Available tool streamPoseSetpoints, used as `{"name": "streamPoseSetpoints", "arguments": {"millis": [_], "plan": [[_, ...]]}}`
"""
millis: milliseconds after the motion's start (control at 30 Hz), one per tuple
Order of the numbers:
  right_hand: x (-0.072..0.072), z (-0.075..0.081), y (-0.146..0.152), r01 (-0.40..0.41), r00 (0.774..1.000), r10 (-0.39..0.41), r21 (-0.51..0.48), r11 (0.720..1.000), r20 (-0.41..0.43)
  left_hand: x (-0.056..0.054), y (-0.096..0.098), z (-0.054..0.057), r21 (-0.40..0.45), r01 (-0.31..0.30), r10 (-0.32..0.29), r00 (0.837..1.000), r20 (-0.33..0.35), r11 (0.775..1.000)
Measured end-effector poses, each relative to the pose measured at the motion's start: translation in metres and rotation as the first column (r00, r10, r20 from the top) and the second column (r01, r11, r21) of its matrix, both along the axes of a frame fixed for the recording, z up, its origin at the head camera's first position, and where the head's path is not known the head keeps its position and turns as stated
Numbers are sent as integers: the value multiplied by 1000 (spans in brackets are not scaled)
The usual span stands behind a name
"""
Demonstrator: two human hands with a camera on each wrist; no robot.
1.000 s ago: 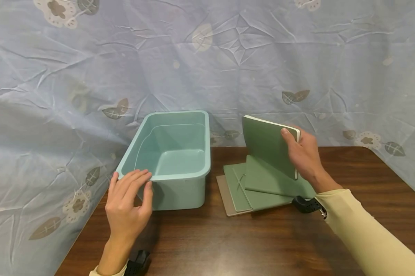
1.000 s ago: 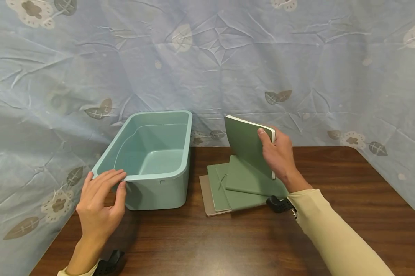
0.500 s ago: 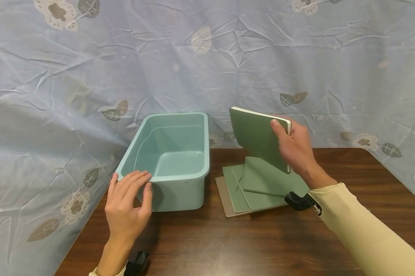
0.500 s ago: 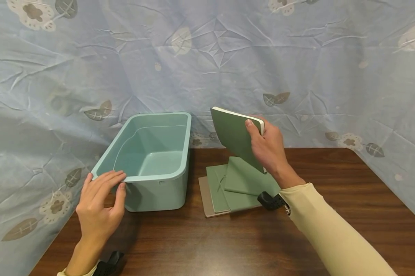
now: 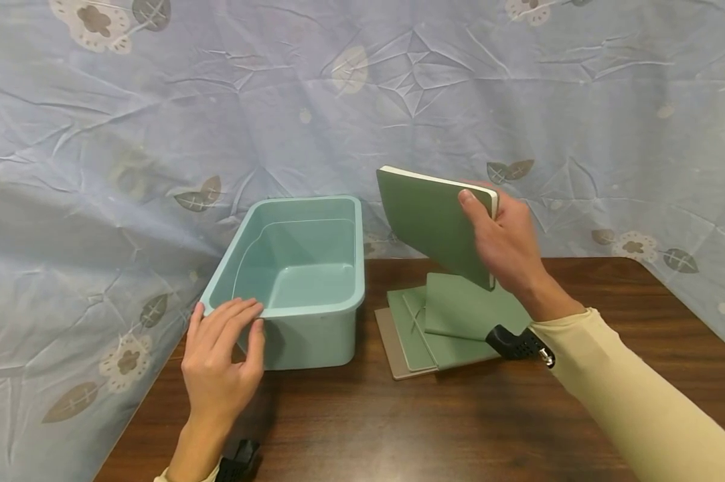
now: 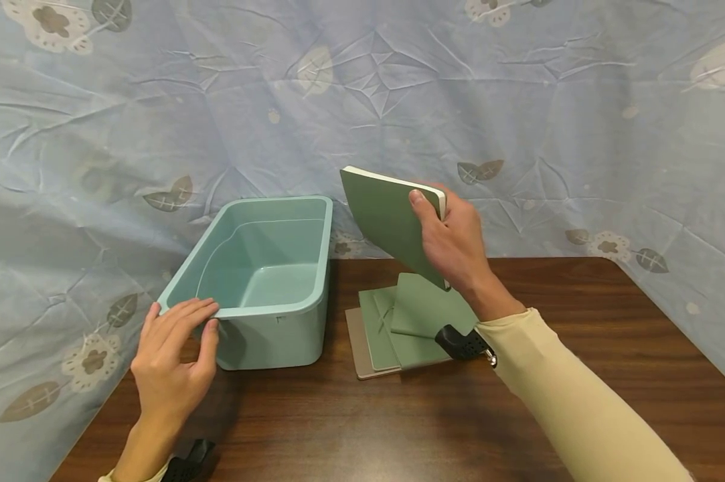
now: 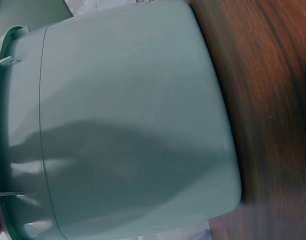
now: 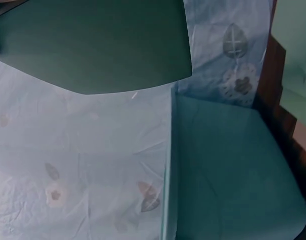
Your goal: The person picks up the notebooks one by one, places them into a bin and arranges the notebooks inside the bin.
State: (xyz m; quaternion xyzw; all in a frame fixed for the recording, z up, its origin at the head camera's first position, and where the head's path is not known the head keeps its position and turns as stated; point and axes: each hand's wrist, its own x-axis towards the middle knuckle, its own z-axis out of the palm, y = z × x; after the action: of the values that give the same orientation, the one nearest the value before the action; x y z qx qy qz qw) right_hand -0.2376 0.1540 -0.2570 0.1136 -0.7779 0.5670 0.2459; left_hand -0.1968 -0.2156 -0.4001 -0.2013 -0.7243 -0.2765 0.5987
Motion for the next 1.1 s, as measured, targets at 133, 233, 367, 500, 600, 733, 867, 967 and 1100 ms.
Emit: {"name": "streamPoseSetpoints", "arguments": {"millis": [133, 233, 367, 500, 600, 733, 867, 967, 1100], "plan": [[3, 6, -5, -34, 999, 34, -32, 999, -11, -1, 0, 0, -1, 1, -1, 1000, -5, 1000], [5, 8, -9, -46, 999, 45, -53, 998, -19, -2, 1, 0, -4, 2, -2, 1000, -4, 1000], [6, 12, -15, -53, 998, 51, -65, 996, -36, -3, 1, 0, -7, 3, -3, 1000, -3, 1000], [7, 16, -24, -84, 996, 81, -76, 994, -49, -2, 1, 1, -5, 3, -3, 1000, -3, 1000], [7, 18, -30, -95, 994, 91, -70, 993, -53, -2, 1, 1, -4, 3, -3, 1000, -5, 1000], [7, 20, -39, -110, 993, 107, -59, 992, -45, -2, 2, 1, -4, 2, -2, 1000, -10, 1000], [8, 18, -48, -138, 990, 136, -57, 989, -35, -2, 2, 1, -2, 3, -3, 1000, -9, 1000], [8, 17, -55, -152, 988, 151, -48, 987, -36, -2, 3, 1, -1, 2, -2, 1000, -8, 1000], [10, 16, -62, -173, 985, 173, -25, 985, -24, -1, 3, 1, 0, 0, 0, 1000, -11, 1000]]}}
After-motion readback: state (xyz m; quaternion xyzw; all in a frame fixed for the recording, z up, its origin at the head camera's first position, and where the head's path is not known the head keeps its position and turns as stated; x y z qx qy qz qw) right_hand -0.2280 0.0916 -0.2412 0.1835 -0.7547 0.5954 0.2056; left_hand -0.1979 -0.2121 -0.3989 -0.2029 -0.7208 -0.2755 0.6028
